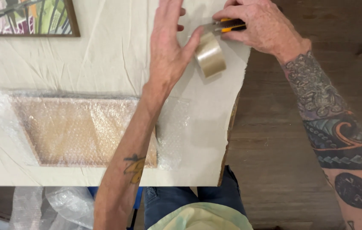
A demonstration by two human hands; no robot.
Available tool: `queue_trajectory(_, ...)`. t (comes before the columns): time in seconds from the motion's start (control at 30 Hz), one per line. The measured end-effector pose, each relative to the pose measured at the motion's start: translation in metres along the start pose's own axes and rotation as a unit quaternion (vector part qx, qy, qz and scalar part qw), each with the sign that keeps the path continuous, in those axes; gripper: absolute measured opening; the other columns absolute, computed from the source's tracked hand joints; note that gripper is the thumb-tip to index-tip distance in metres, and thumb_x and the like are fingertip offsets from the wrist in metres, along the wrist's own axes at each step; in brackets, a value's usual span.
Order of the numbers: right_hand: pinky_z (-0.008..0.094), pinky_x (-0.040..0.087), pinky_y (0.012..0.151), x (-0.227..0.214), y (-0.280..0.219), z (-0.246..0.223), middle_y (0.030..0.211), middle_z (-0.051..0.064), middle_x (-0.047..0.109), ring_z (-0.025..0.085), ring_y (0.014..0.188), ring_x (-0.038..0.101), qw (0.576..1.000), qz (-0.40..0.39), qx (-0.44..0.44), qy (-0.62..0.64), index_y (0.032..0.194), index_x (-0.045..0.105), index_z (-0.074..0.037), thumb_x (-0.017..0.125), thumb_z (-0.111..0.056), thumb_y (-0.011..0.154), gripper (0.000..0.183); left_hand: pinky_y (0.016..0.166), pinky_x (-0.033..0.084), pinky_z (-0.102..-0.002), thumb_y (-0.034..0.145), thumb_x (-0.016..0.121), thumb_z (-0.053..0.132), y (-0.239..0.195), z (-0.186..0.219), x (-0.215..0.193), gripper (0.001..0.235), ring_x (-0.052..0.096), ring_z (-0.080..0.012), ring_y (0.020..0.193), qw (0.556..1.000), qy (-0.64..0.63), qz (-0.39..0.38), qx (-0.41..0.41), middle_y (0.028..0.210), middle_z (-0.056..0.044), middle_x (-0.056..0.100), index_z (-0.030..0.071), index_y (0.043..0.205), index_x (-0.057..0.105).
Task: Wrapping a framed artwork in bubble wrap and securing it with tape
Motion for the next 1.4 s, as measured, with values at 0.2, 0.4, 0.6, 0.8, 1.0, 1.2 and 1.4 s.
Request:
queue_trajectory(0.2, 0.043, 0.047, 0.095, 0.008, -0.002, 0.003, 0.124, 0.018, 0.071, 0.036, 0.108, 0.064, 0.998, 0.02, -0.042, -0.043, 0.137, 0.073, 0.0, 0.088, -0.017, 0.092, 0.051, 0.081, 0.068, -0.024, 0.106, 0.075, 0.004, -0.105, 0.037, -0.102, 0.062, 0.068, -0.0163, 0.101, 0.981, -0.122, 0.147, 0.024, 0.155, -0.011, 0.055, 0.018, 0.157, 0.043)
queue_trajectory(0.4, 0.05, 0.046, 0.113, -0.03, -0.013, -0.038, 0.138, 0.033, 0.069, 0.044, 0.126, 0.063, 0.995, 0.082, -0.059, -0.007, 0.138, 0.068, 0.021, 0.075, 0.01, 0.096, 0.044, 0.087, 0.061, -0.026, 0.098, 0.071, 0.004, -0.182, 0.043, -0.138, 0.057, 0.066, -0.013, 0.091, 0.942, -0.269, 0.172, -0.106, 0.145, -0.024, 0.058, 0.005, 0.147, 0.042)
queue_trajectory(0.6, 0.033, 0.053, 0.071, -0.04, -0.067, -0.112, 0.098, 0.019, 0.066, 0.024, 0.08, 0.066, 0.935, 0.27, 0.131, 0.191, 0.116, 0.067, 0.01, 0.065, 0.018, 0.11, 0.01, 0.076, 0.065, -0.024, 0.095, 0.077, 0.004, -0.241, 0.06, -0.157, 0.061, 0.065, -0.0125, 0.082, 0.961, -0.205, 0.183, -0.026, 0.147, -0.021, 0.055, 0.002, 0.146, 0.044)
queue_trajectory(0.8, 0.035, 0.059, 0.086, 0.1, -0.089, -0.182, 0.111, 0.009, 0.068, 0.026, 0.1, 0.069, 0.968, 0.061, 0.139, 0.202, 0.11, 0.072, -0.009, 0.082, -0.006, 0.086, 0.026, 0.078, 0.065, -0.035, 0.083, 0.082, -0.004, -0.34, 0.052, -0.158, 0.09, 0.074, -0.0215, 0.086, 0.963, -0.04, 0.256, -0.067, 0.155, -0.03, 0.041, -0.006, 0.155, 0.028)
queue_trajectory(1.0, 0.046, 0.04, 0.115, 0.12, -0.029, -0.292, 0.153, 0.008, 0.048, 0.03, 0.144, 0.043, 0.968, 0.004, -0.204, -0.149, 0.15, 0.052, -0.021, 0.069, 0.003, 0.085, 0.071, 0.081, 0.066, -0.043, 0.08, 0.082, -0.009, -0.396, 0.054, -0.128, 0.1, 0.076, -0.033, 0.094, 0.948, -0.046, 0.311, -0.053, 0.157, -0.04, 0.028, -0.01, 0.157, 0.018)
queue_trajectory(1.2, 0.053, 0.038, 0.119, 0.157, -0.029, -0.273, 0.102, 0.004, 0.06, 0.023, 0.112, 0.062, 0.871, -0.06, -0.454, -0.179, 0.104, 0.063, -0.017, 0.053, -0.015, 0.104, 0.011, 0.084, 0.064, -0.051, 0.077, 0.083, -0.01, -0.43, 0.047, -0.083, 0.1, 0.074, -0.0399, 0.101, 0.935, -0.034, 0.352, -0.025, 0.154, -0.043, 0.028, -0.008, 0.155, 0.021)
queue_trajectory(1.4, 0.044, 0.051, 0.109, 0.148, -0.048, -0.251, 0.1, 0.007, 0.06, 0.024, 0.097, 0.065, 0.837, -0.099, -0.524, -0.123, 0.106, 0.068, -0.012, 0.05, -0.01, 0.108, 0.018, 0.079, 0.062, -0.055, 0.079, 0.087, 0.008, -0.442, 0.067, -0.051, 0.087, 0.072, -0.0485, 0.099, 0.913, 0.105, 0.393, 0.004, 0.138, -0.044, 0.051, 0.006, 0.153, 0.041)
Point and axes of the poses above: each hand's wrist, its own y-axis towards the middle knuckle, its own x-axis out of the palm, z = x × y, the point moved 10 cm from there along y, towards the middle knuckle
